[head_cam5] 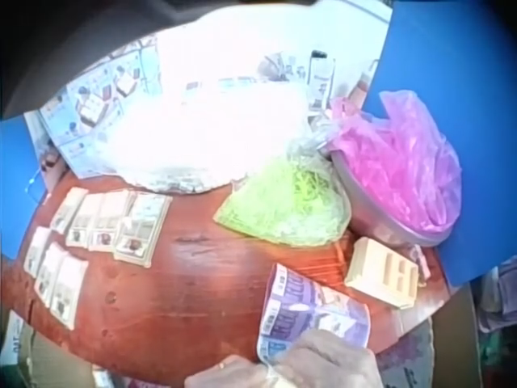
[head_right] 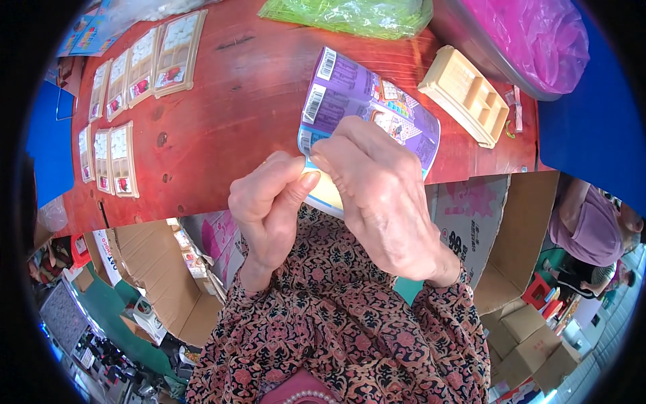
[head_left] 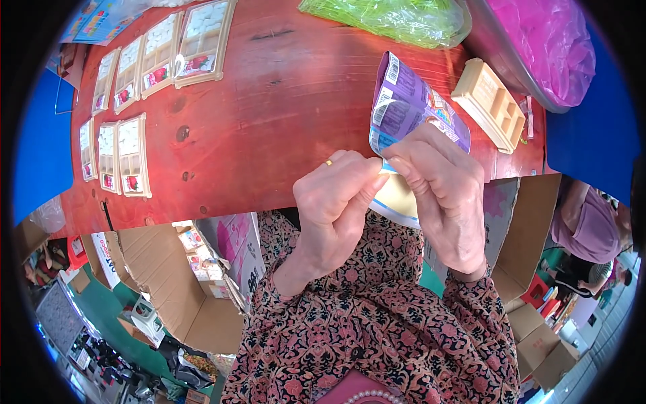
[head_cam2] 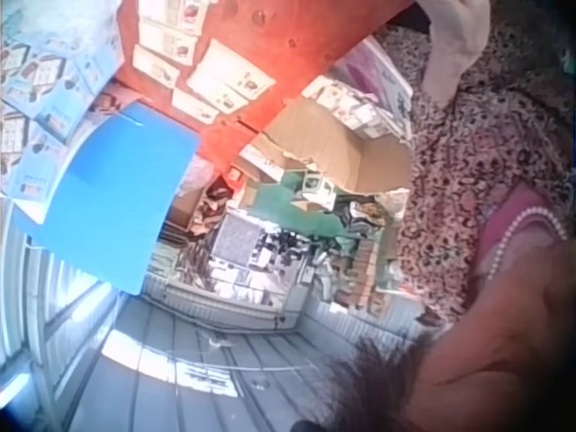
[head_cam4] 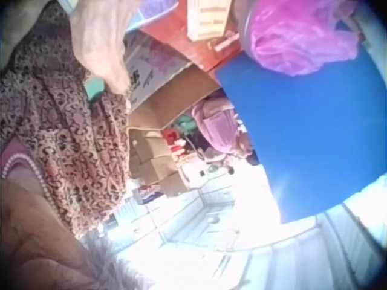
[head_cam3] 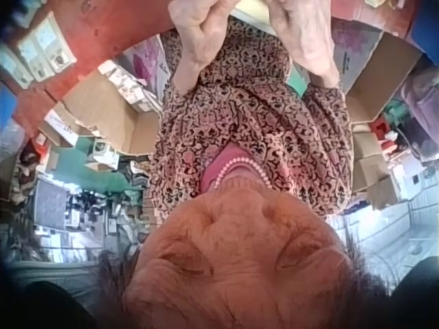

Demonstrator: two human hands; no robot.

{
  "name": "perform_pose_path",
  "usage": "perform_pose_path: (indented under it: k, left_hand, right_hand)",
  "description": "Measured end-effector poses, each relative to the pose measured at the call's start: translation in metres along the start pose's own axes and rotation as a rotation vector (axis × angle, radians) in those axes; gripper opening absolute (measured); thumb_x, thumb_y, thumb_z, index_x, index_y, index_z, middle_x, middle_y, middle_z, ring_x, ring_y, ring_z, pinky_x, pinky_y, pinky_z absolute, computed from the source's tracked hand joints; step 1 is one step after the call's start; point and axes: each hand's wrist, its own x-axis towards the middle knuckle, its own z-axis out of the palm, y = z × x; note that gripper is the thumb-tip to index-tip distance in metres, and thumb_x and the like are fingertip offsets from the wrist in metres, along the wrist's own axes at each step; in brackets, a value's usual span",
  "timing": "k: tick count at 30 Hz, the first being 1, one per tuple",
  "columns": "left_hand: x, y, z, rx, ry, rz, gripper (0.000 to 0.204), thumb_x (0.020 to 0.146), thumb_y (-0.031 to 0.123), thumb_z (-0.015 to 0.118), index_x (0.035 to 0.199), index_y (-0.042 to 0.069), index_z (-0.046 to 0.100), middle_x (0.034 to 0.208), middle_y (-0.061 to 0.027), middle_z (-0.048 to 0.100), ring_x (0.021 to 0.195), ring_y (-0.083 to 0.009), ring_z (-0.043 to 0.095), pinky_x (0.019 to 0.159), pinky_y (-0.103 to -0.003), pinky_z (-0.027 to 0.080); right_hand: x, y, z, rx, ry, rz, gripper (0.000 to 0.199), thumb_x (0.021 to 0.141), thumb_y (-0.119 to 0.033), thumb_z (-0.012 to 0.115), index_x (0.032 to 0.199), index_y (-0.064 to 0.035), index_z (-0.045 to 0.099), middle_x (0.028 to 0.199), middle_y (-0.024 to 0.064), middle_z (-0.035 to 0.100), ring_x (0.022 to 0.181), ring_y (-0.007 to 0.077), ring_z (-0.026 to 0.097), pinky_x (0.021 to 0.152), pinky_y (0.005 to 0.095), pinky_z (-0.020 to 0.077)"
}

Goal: Peeling adhesive labels from a sheet and applying them to small plastic containers filled with items.

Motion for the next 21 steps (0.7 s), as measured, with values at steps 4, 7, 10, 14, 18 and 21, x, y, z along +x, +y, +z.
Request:
perform_pose_path:
  k: [4, 7, 10, 14, 18, 21]
  left_hand:
    - [0.0, 0.0, 0.0, 0.013, -0.006, -0.003, 0.005, 0.079, -0.003, 0.062, 0.084, -0.003, 0.062, 0.064, -0.0086, 0.053, 0.056, -0.0215, 0.052, 0.057, -0.031, 0.039]
    - [0.0, -0.001, 0.0, 0.021, 0.001, 0.018, 0.005, 0.078, -0.003, 0.062, 0.084, -0.003, 0.062, 0.064, -0.0088, 0.053, 0.056, -0.0215, 0.051, 0.057, -0.031, 0.039]
    - [0.001, -0.001, 0.0, 0.037, 0.0, 0.023, 0.006, 0.078, -0.003, 0.062, 0.084, -0.003, 0.062, 0.064, -0.0088, 0.054, 0.056, -0.0217, 0.051, 0.057, -0.031, 0.039]
    - [0.0, -0.005, 0.001, 0.026, -0.006, 0.005, 0.006, 0.08, -0.003, 0.061, 0.086, -0.004, 0.062, 0.065, -0.0091, 0.054, 0.057, -0.0222, 0.052, 0.057, -0.031, 0.04]
    - [0.0, 0.0, -0.003, -0.099, 0.009, -0.241, 0.007, 0.084, 0.002, 0.061, 0.087, -0.004, 0.062, 0.068, -0.0053, 0.058, 0.062, -0.011, 0.053, 0.058, -0.024, 0.041]
    - [-0.003, -0.004, -0.002, -0.455, 0.062, -0.472, 0.009, 0.088, 0.005, 0.059, 0.09, -0.003, 0.062, 0.074, 0.0015, 0.06, 0.07, -0.0028, 0.051, 0.061, -0.019, 0.041]
  right_hand:
    - [-0.003, 0.005, -0.002, 0.128, -0.051, -0.024, 0.015, 0.074, 0.007, 0.055, 0.089, 0.0025, 0.058, 0.078, 0.0146, 0.052, 0.072, 0.0321, 0.055, 0.059, 0.0373, 0.0426]
    - [-0.003, 0.004, -0.002, 0.098, -0.039, -0.043, 0.016, 0.073, 0.008, 0.056, 0.087, 0.0018, 0.058, 0.077, 0.0139, 0.051, 0.07, 0.0321, 0.054, 0.058, 0.0376, 0.0422]
    - [-0.003, 0.004, -0.002, -0.02, -0.077, -0.057, 0.016, 0.071, 0.008, 0.056, 0.086, 0.0015, 0.057, 0.075, 0.0136, 0.049, 0.069, 0.0323, 0.053, 0.058, 0.0383, 0.0419]
    - [-0.001, 0.007, 0.005, -0.054, -0.041, -0.028, 0.016, 0.072, 0.007, 0.055, 0.086, 0.0011, 0.058, 0.074, 0.0137, 0.049, 0.067, 0.0328, 0.053, 0.058, 0.0387, 0.0421]
    - [0.002, 0.008, 0.004, 0.106, -0.017, 0.01, 0.012, 0.079, 0.003, 0.057, 0.092, 0.002, 0.059, 0.078, 0.0144, 0.054, 0.069, 0.0319, 0.056, 0.06, 0.0361, 0.0438]
    - [0.001, 0.012, 0.008, 0.164, -0.019, -0.007, 0.013, 0.082, -0.001, 0.059, 0.095, 0.0022, 0.06, 0.082, 0.0144, 0.057, 0.072, 0.0308, 0.058, 0.061, 0.0345, 0.0448]
